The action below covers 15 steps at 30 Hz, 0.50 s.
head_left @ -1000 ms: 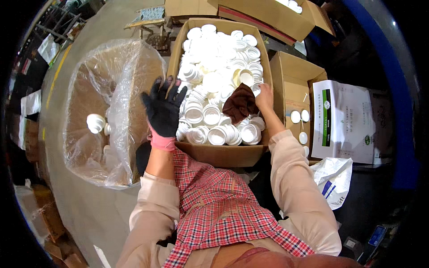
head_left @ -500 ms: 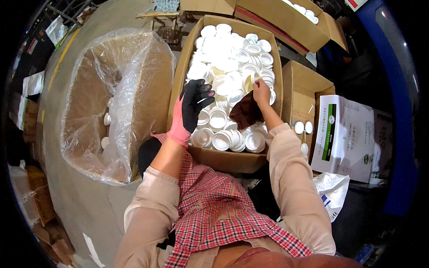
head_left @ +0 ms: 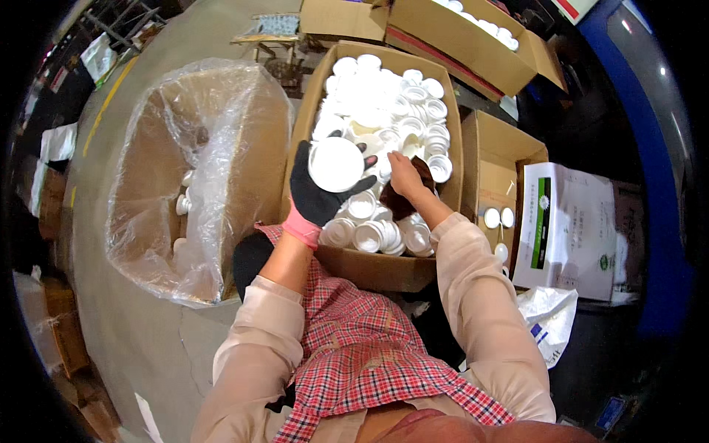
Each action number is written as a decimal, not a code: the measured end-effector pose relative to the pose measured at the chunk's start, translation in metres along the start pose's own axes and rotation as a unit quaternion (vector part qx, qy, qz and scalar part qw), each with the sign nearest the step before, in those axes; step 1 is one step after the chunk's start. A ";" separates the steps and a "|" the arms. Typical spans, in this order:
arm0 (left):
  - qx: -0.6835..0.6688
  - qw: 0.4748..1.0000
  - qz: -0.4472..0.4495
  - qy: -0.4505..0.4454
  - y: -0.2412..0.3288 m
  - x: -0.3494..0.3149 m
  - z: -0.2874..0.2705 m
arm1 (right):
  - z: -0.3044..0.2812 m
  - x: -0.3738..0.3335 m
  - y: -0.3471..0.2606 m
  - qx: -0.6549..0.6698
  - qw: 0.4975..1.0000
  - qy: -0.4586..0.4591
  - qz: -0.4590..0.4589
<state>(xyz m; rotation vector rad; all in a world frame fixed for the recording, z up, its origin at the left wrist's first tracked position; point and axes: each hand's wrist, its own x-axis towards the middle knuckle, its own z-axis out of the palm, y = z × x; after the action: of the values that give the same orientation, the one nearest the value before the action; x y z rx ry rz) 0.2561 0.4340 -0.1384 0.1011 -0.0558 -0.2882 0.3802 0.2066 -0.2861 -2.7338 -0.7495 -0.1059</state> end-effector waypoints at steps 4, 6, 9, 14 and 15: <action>0.384 0.921 0.057 -0.038 0.000 0.004 -0.006 | -0.005 -0.005 0.002 -0.080 0.996 0.028 -0.016; 0.341 0.938 0.042 -0.035 0.003 0.005 -0.006 | -0.032 -0.001 -0.015 -0.041 0.995 0.086 -0.037; 0.583 0.805 0.103 -0.046 0.000 0.001 -0.007 | -0.098 -0.007 -0.062 0.101 0.961 0.254 -0.043; 0.809 0.531 0.252 -0.028 -0.015 -0.004 0.012 | -0.152 -0.043 -0.086 0.754 0.654 -0.035 0.042; 0.811 0.520 0.267 -0.027 -0.021 -0.003 0.015 | -0.150 -0.050 -0.085 0.790 0.607 -0.089 0.030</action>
<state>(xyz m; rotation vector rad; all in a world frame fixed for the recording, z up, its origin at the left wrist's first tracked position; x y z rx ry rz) 0.2460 0.4138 -0.1260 1.9632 -0.4126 0.5072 0.2957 0.2055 -0.1281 -0.9976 -0.3672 0.5802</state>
